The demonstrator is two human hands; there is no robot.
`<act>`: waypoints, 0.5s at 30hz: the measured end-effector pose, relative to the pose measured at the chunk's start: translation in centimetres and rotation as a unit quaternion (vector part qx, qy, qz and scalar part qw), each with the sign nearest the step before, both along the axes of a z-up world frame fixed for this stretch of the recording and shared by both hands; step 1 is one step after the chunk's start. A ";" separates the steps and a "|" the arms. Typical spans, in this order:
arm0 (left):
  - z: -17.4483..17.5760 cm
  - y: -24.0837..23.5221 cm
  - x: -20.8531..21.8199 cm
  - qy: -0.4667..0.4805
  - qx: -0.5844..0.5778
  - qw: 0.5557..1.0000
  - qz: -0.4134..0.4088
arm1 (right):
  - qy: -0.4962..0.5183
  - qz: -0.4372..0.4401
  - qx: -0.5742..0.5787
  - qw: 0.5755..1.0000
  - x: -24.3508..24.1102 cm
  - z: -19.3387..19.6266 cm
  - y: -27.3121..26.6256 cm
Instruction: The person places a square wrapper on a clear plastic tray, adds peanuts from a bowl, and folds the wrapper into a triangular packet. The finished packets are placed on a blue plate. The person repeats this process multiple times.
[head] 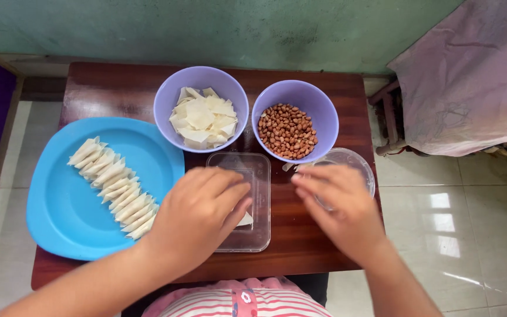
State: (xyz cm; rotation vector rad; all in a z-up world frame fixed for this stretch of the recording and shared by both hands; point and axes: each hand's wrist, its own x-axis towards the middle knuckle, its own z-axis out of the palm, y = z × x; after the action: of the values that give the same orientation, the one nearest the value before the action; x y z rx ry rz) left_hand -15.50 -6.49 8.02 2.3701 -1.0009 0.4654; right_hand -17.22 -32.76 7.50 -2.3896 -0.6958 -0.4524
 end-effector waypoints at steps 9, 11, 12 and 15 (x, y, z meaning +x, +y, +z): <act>-5.1 -7.9 11.8 -0.116 0.112 0.987 0.026 | -0.024 -0.028 -0.237 0.971 8.8 1.2 -3.7; -5.6 -9.7 13.4 -0.140 0.118 0.983 0.029 | -0.025 -0.042 -0.301 0.952 11.0 -1.1 -4.1; -5.9 -10.5 14.0 -0.162 0.125 0.978 0.035 | -0.025 -0.051 -0.364 0.930 12.0 -2.3 -4.2; -7.5 -13.0 16.2 -0.092 0.170 0.981 0.036 | -0.012 -0.029 -0.365 0.931 15.3 -6.0 -4.9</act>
State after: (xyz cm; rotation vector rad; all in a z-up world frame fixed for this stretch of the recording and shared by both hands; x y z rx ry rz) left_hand 0.71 -19.45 0.56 2.7122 -1.1589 0.5897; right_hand -1.96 -37.66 1.46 -3.1076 -0.9255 -0.2680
